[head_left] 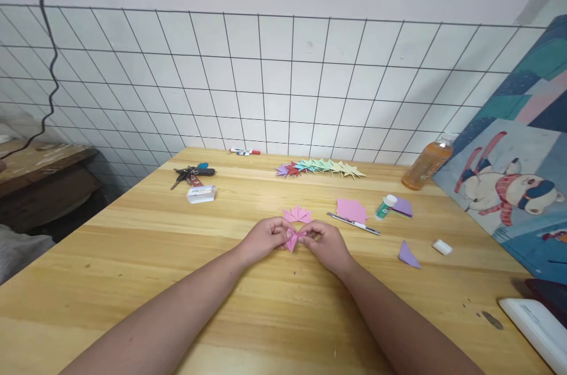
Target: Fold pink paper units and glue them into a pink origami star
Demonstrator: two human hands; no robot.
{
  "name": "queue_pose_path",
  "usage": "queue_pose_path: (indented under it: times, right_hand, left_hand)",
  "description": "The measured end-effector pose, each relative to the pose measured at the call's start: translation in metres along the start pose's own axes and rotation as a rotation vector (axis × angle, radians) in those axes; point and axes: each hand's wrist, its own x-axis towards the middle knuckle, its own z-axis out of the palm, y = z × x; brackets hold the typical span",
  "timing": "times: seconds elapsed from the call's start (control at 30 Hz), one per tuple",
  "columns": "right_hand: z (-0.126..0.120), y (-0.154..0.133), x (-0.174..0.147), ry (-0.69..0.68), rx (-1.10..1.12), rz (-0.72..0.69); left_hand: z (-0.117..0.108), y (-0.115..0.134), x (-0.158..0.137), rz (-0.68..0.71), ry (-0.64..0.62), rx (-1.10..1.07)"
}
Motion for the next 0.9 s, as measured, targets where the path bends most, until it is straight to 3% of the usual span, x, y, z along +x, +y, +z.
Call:
queue_pose_path:
  times: [0.33,0.8,0.9]
  right_hand:
    - [-0.002,0.001,-0.001,0.007,-0.082,-0.122]
    - [-0.005,-0.009,-0.005,-0.034,-0.36,-0.135]
    - [-0.005,-0.01,-0.006,-0.033,-0.335,-0.133]
  left_hand:
    - [-0.001,-0.001,0.001,0.034,-0.004,-0.017]
    - [0.003,0.001,-0.001,0.072,-0.012,0.05]
    - [0.003,0.001,0.0,0.07,0.009,0.032]
